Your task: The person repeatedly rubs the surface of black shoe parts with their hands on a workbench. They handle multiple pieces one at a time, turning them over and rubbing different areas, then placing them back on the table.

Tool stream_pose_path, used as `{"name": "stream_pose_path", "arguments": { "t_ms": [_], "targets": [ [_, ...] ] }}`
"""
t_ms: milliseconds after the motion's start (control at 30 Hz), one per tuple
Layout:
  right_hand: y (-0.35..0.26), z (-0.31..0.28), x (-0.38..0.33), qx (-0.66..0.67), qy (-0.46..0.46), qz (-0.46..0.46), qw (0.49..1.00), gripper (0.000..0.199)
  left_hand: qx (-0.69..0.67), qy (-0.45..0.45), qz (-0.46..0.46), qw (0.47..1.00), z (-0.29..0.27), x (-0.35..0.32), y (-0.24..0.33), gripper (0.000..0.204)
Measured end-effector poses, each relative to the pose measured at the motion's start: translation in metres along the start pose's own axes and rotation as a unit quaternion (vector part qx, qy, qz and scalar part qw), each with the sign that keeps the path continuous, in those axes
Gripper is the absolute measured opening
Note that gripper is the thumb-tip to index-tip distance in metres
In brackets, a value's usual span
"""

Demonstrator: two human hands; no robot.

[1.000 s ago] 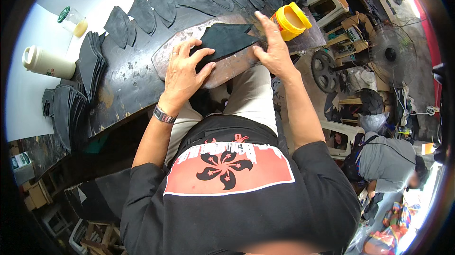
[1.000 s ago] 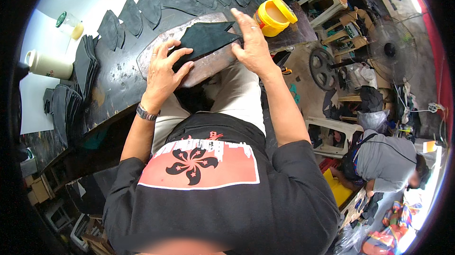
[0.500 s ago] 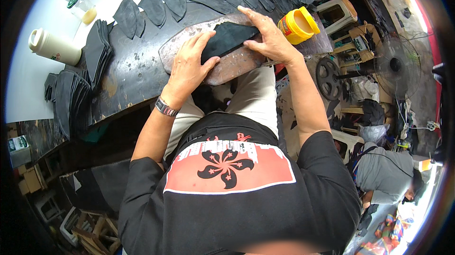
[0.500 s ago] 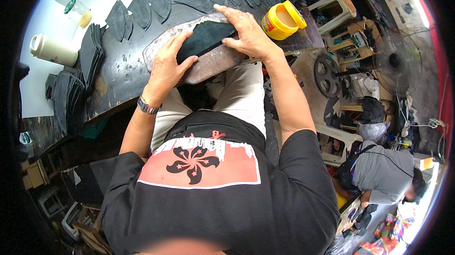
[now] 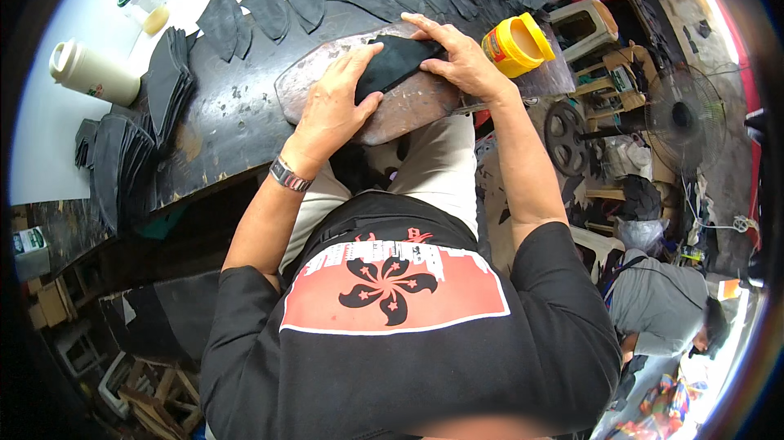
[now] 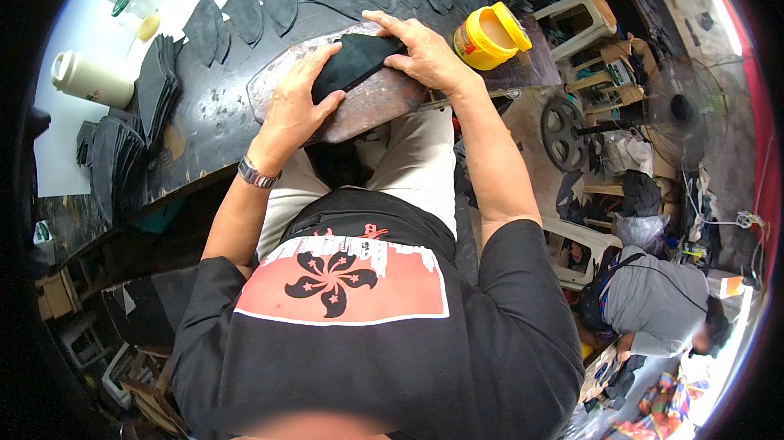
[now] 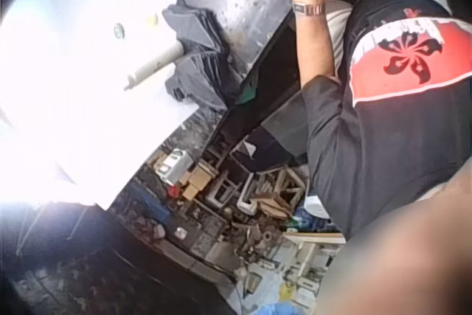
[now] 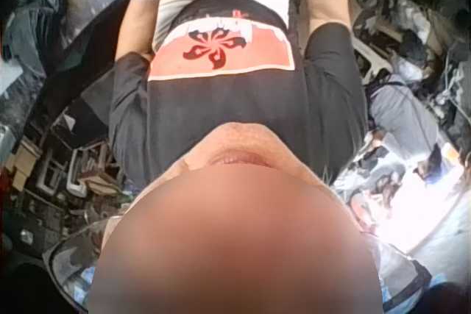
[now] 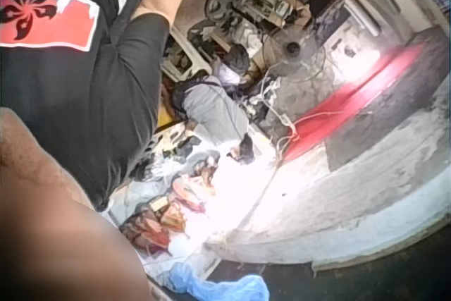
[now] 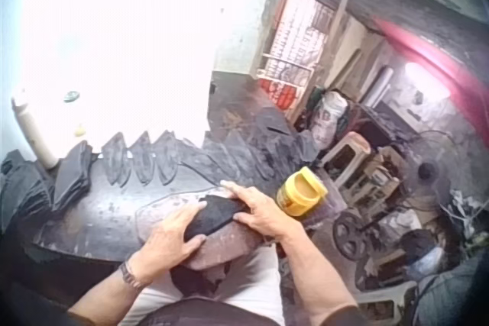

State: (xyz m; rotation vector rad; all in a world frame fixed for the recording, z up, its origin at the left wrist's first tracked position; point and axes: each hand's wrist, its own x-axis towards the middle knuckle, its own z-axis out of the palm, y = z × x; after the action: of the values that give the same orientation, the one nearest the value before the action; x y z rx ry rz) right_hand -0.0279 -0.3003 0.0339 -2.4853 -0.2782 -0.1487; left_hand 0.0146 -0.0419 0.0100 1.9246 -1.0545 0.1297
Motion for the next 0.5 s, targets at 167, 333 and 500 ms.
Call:
{"name": "stream_pose_path", "arguments": {
  "t_ms": [167,333,500],
  "targets": [
    [-0.004,0.003,-0.016,-0.124,0.131,-0.053,0.982,0.085,0.001,-0.003,-0.038,0.999,0.002,-0.001,0.004,0.071],
    [-0.021,-0.027,-0.06,-0.089,0.22,0.144,0.961,0.044,0.009,0.026,-0.028,0.999,0.002,-0.004,0.002,0.076],
    [-0.006,-0.062,-0.071,-0.265,0.177,0.311,0.895,0.056,-0.055,0.028,-0.034,0.998,-0.018,-0.005,-0.016,0.041]
  ]
}}
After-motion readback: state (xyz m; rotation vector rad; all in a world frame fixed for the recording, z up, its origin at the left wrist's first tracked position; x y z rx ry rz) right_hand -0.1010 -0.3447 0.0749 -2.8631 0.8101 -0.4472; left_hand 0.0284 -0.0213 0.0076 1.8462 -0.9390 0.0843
